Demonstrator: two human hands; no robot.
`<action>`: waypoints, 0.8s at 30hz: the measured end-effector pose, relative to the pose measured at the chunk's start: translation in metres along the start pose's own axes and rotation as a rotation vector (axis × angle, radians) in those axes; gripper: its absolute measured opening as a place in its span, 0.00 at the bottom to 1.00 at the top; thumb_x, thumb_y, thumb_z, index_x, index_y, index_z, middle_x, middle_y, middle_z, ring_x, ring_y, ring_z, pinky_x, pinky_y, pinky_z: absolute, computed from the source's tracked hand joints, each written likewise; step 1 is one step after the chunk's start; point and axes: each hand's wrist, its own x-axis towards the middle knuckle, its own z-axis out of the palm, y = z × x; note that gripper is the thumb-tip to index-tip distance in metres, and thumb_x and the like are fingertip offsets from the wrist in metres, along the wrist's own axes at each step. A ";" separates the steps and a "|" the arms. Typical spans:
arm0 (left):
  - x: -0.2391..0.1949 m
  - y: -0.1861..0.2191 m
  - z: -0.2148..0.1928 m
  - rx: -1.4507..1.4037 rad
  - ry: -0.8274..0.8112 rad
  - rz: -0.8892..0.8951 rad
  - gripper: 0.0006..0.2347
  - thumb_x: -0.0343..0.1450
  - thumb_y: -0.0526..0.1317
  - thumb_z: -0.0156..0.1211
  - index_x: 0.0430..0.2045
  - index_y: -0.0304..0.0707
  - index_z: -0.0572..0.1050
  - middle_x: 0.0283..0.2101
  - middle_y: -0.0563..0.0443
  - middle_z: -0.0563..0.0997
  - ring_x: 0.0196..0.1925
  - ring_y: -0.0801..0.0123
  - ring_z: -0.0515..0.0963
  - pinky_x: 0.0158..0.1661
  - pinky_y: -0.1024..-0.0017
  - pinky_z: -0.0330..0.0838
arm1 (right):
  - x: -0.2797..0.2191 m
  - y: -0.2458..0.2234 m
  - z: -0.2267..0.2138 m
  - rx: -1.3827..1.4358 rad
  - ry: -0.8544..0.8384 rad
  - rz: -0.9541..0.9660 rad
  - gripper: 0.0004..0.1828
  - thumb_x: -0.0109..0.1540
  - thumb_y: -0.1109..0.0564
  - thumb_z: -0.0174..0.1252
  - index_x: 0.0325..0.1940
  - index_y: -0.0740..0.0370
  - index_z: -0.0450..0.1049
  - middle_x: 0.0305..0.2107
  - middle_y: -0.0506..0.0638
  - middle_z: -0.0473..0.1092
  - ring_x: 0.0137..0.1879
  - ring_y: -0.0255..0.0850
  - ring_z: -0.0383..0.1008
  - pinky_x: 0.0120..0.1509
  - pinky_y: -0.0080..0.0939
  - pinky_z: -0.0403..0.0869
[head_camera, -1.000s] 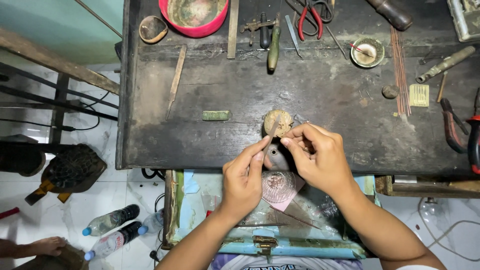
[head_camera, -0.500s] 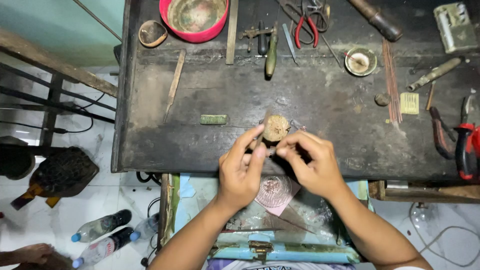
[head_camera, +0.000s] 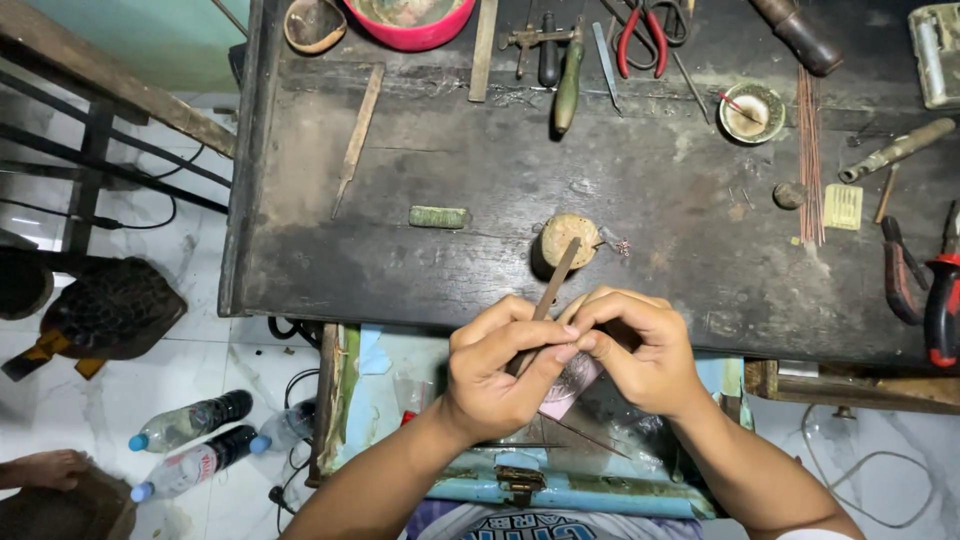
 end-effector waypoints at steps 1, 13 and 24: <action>0.000 0.001 0.000 -0.001 0.002 0.001 0.02 0.66 0.31 0.69 0.29 0.36 0.85 0.24 0.50 0.79 0.16 0.73 0.68 0.17 0.74 0.66 | -0.002 0.001 -0.001 -0.001 -0.002 0.000 0.09 0.63 0.60 0.62 0.31 0.66 0.77 0.21 0.53 0.75 0.33 0.47 0.81 0.41 0.42 0.78; -0.012 -0.019 -0.002 -0.328 -0.018 -0.292 0.03 0.70 0.31 0.68 0.33 0.29 0.82 0.29 0.42 0.79 0.30 0.75 0.71 0.30 0.76 0.67 | -0.005 -0.016 0.008 0.049 0.074 0.088 0.01 0.59 0.71 0.61 0.32 0.74 0.77 0.12 0.53 0.69 0.15 0.34 0.74 0.24 0.32 0.74; -0.018 -0.029 0.000 -0.453 0.005 -0.433 0.03 0.69 0.27 0.67 0.33 0.23 0.81 0.28 0.43 0.74 0.18 0.81 0.71 0.18 0.82 0.66 | -0.004 -0.019 0.011 0.112 0.112 0.114 0.03 0.61 0.72 0.57 0.34 0.78 0.76 0.11 0.53 0.68 0.14 0.33 0.75 0.22 0.31 0.74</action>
